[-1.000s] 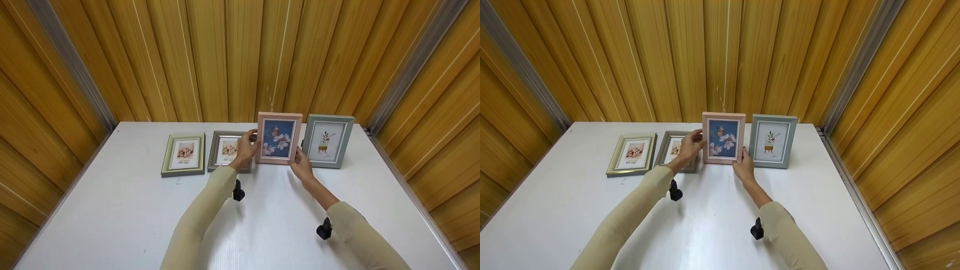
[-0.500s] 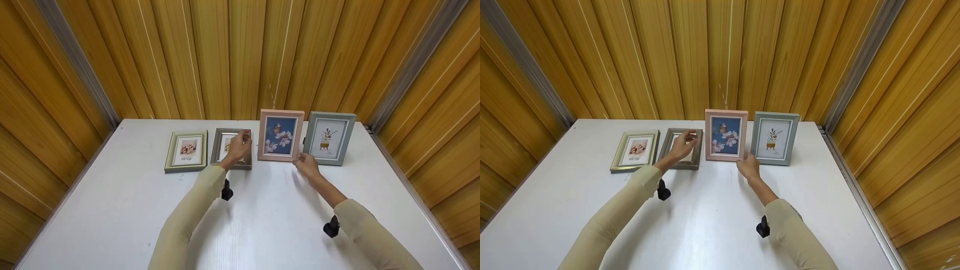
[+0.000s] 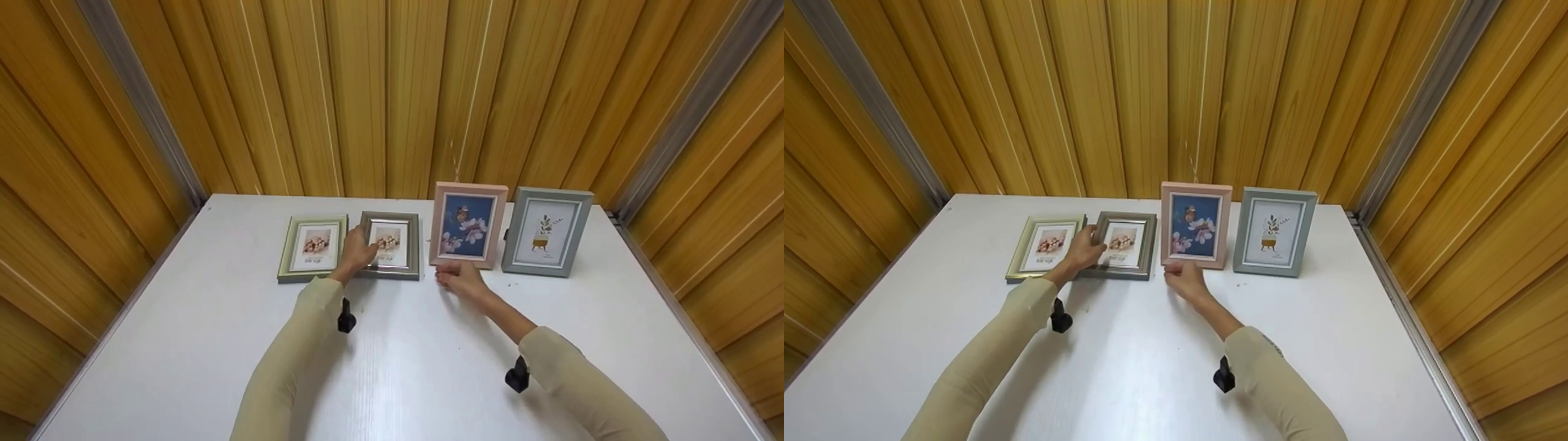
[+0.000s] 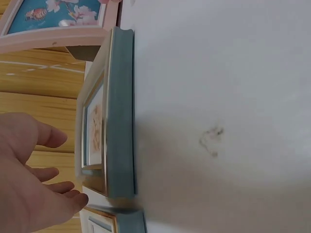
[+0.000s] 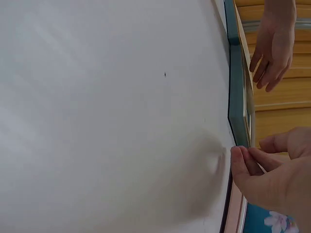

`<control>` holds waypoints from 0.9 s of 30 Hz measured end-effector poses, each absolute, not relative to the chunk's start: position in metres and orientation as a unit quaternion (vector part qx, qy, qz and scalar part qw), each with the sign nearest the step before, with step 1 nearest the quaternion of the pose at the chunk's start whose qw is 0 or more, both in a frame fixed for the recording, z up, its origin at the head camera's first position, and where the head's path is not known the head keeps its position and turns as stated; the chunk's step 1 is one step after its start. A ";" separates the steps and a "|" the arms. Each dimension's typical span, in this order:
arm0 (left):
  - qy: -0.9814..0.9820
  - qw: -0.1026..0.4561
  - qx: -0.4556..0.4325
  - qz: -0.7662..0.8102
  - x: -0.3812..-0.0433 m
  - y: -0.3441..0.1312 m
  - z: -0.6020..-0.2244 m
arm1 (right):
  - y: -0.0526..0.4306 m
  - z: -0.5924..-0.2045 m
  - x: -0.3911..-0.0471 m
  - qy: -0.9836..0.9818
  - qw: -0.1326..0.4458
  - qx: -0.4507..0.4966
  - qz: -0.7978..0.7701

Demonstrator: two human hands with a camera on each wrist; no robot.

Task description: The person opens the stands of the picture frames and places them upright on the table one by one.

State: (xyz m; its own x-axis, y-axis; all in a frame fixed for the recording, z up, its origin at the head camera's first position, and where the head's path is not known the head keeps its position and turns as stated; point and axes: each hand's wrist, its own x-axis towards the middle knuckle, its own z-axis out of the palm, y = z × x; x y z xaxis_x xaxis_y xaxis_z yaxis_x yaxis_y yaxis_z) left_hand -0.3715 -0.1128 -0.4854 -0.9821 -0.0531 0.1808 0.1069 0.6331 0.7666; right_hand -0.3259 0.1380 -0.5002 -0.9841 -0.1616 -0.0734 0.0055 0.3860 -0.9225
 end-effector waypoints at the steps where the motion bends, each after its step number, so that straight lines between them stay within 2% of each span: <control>1: -0.898 0.085 -0.011 -0.431 -0.371 -0.116 -0.486 | 0.130 -0.502 -0.327 0.828 0.076 -0.058 -0.552; 7: -0.879 -0.002 0.020 -0.477 -0.370 -0.124 -0.490 | 0.093 -0.512 -0.334 0.849 0.043 -0.057 -0.524; 10: -0.873 -0.028 0.032 -0.487 -0.370 -0.124 -0.491 | 0.083 -0.514 -0.337 0.854 0.021 -0.041 -0.518; 20: -0.836 -0.043 0.067 -0.544 -0.372 -0.119 -0.490 | 0.076 -0.513 -0.333 0.853 0.007 0.008 -0.522; 27: -0.809 -0.075 0.101 -0.574 -0.358 -0.118 -0.472 | 0.075 -0.510 -0.327 0.821 0.031 0.047 -0.568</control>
State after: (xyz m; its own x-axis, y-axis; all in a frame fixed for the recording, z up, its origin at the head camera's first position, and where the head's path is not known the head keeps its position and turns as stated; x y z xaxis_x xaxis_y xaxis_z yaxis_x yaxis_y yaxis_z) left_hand -0.3581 -0.1184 -0.4722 -0.9683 -0.0764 -0.2376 -0.2495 0.3205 0.9138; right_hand -0.3271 0.0750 -0.5095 -0.9936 0.0429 -0.1041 0.1126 0.3493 -0.9302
